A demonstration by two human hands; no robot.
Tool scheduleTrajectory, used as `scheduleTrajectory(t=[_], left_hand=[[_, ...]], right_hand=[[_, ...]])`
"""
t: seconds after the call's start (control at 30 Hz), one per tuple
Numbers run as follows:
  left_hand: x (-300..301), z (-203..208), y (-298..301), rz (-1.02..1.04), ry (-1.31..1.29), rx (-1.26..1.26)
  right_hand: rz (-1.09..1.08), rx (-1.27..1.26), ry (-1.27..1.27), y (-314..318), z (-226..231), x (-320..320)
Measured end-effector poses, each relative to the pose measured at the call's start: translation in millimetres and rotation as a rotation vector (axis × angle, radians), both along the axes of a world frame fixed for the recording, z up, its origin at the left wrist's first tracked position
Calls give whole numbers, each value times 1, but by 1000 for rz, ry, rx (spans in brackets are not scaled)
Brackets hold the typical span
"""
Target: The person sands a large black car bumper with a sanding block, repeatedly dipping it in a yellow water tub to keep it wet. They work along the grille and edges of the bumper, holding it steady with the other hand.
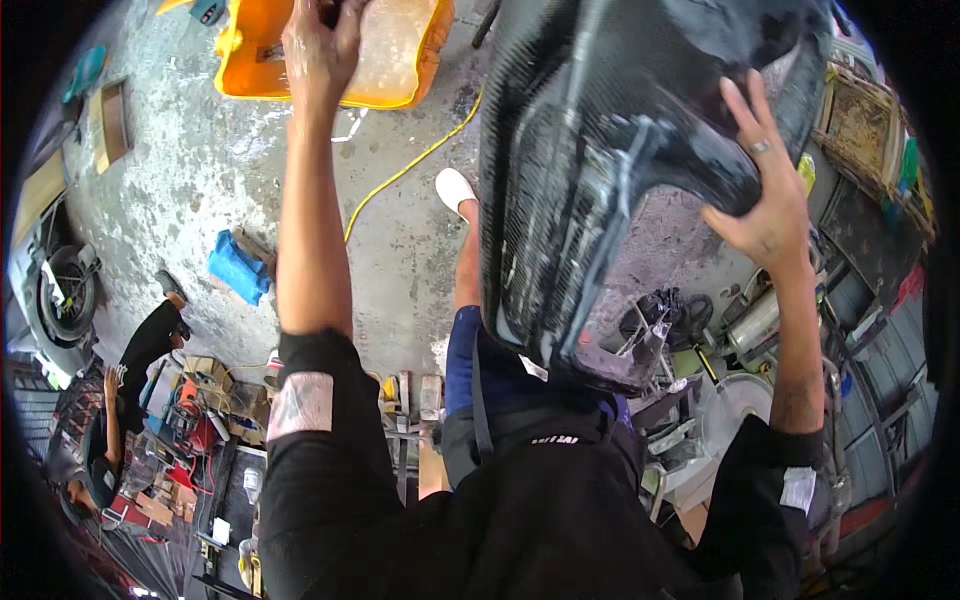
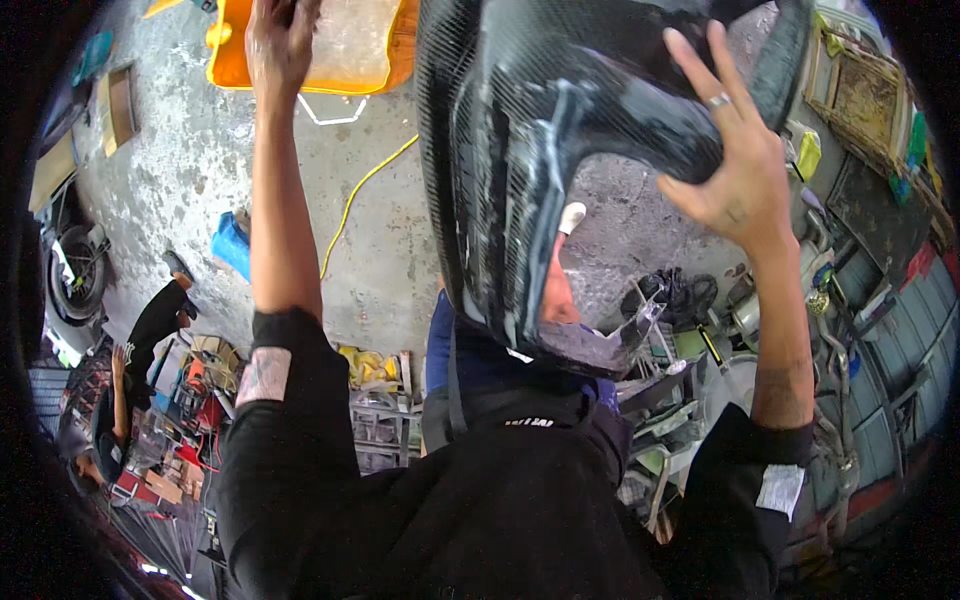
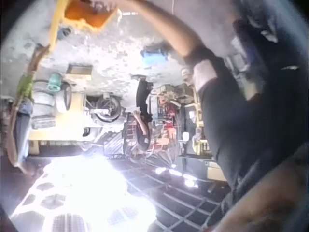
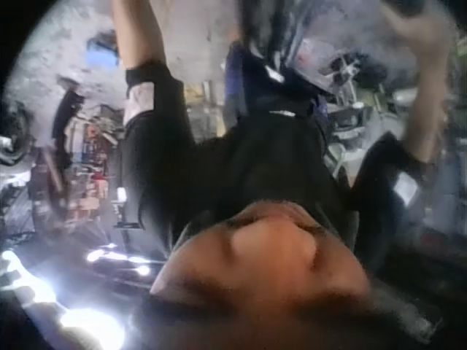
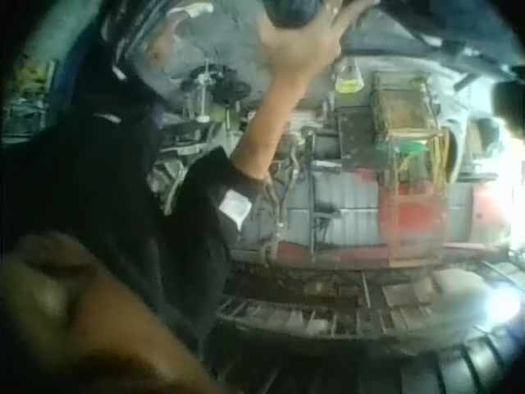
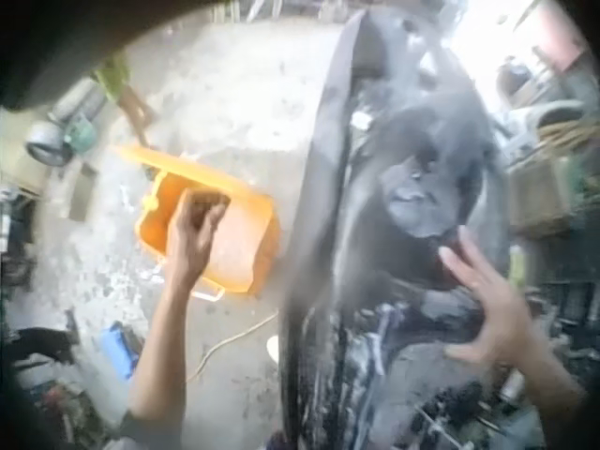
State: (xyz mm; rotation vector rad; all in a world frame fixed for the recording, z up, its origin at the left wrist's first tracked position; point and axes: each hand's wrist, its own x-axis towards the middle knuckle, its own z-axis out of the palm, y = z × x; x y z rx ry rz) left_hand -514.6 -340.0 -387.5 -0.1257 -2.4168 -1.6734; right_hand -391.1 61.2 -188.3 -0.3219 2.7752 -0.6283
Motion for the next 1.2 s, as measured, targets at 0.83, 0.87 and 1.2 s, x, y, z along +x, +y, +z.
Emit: scheduleTrajectory(t=[0.83,0.87,1.2], left_hand=[[344,149,218,396,131,-347],[386,137,218,407,102,-352],[303,157,213,408,150,-309]], right_hand=[[140,114,179,31,-26,8],[107,169,111,26,-19,10],[148,131,157,18,-26,7]])
